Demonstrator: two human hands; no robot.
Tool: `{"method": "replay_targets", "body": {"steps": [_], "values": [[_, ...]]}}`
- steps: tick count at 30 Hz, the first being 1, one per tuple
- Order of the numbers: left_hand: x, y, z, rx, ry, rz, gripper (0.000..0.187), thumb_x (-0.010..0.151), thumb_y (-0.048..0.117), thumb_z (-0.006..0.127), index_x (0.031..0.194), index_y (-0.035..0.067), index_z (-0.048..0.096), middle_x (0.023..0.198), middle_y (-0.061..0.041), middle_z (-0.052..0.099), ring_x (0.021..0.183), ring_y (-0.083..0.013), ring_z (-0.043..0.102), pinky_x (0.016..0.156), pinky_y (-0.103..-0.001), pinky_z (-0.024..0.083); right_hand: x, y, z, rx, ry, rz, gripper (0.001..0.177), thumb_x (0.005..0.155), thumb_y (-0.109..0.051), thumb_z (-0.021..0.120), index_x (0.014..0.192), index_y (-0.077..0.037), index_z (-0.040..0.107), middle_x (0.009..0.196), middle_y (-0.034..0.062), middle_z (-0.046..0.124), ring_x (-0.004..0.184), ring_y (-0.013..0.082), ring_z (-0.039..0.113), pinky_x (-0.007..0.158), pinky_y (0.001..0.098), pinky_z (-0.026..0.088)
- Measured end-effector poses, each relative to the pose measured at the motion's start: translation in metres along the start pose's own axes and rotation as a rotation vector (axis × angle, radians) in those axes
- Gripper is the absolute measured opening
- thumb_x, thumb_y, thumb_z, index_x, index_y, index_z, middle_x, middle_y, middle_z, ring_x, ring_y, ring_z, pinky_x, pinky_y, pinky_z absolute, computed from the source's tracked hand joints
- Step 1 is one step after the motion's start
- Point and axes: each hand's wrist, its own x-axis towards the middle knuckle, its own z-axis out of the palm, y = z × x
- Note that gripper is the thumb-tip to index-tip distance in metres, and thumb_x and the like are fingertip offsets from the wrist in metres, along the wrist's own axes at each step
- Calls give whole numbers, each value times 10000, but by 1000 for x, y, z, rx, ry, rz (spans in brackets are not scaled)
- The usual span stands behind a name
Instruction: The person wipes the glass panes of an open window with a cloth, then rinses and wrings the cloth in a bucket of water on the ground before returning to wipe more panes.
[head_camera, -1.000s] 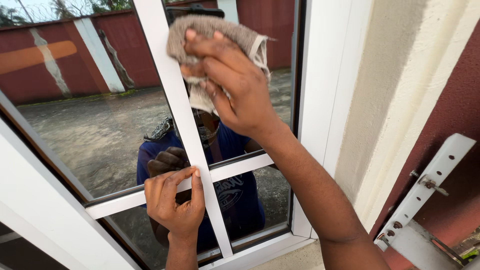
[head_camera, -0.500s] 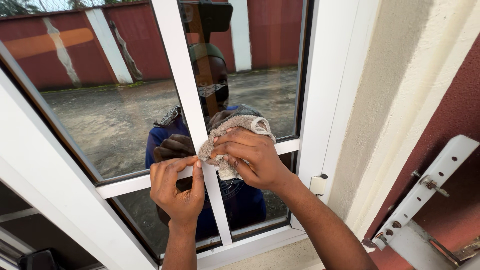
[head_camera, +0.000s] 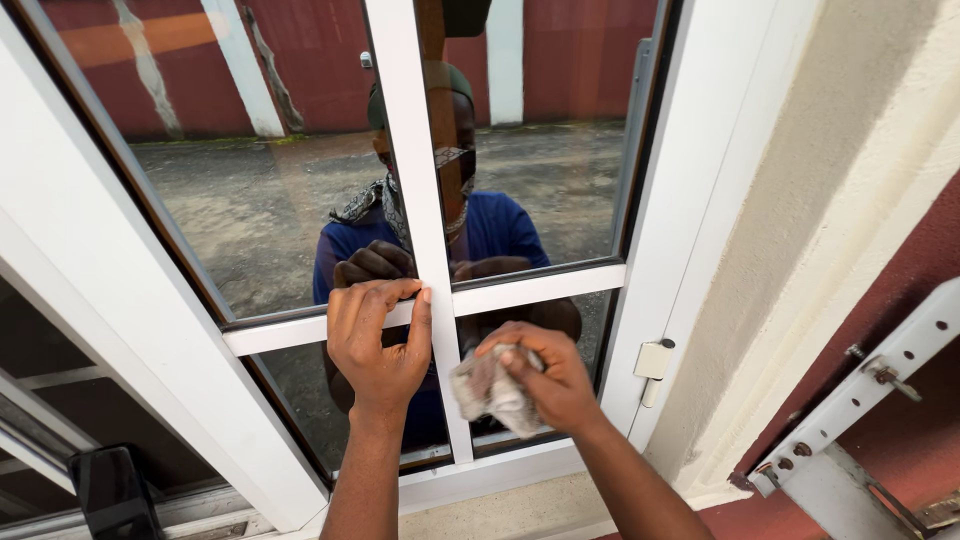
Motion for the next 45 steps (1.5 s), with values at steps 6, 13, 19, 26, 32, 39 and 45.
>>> {"method": "replay_targets", "body": {"steps": [6,13,19,26,32,39,45], "values": [[-2,-3,0,1,-6,16,81,886,100,803,913,75,731,866,-15,704,807,-161,574,727,-301,440,17,-32,-39,-295,865,-600,144,1147,-136,573,1242,-78,663,1115,54,681,975,95,670,853,241,579],[-3,-5,3,15,3,18,79,889,113,806,921,85,739,855,-10,701,805,-154,572,727,-296,437,59,-37,-26,-1339,729,-444,294,1021,3,540,1252,-44,717,1309,119,698,1361,337,577,1224,512,374],[-6,-6,6,14,13,8,59,875,103,808,899,95,755,839,-4,698,789,-153,563,709,-294,430,41,-7,27,-1093,728,-355,286,1045,17,532,1278,-24,692,1333,141,688,1370,305,590,1247,498,394],[-8,-2,7,16,34,-33,73,870,87,811,918,97,757,868,-1,693,836,-157,570,738,-293,451,46,-6,73,-885,549,-435,305,942,24,524,1160,-32,729,1145,97,744,1194,272,698,1160,458,483],[-8,-2,6,6,32,-32,94,847,82,821,920,101,765,862,0,689,823,-159,560,711,-290,444,59,-35,55,-929,429,-472,189,899,19,594,1048,-33,699,1011,87,702,962,270,598,921,404,488],[-8,-2,3,-9,34,-56,92,871,82,829,925,103,758,887,4,718,831,-147,588,734,-280,459,63,-46,8,-1146,175,-448,246,822,60,584,1023,-28,694,1001,88,694,905,261,553,835,404,431],[-7,-7,-5,-88,8,-25,80,868,96,818,896,100,744,890,-3,735,823,-145,598,726,-281,449,51,-46,1,-1264,486,-244,285,768,106,527,1016,38,651,967,159,625,913,323,526,808,443,439]]}}
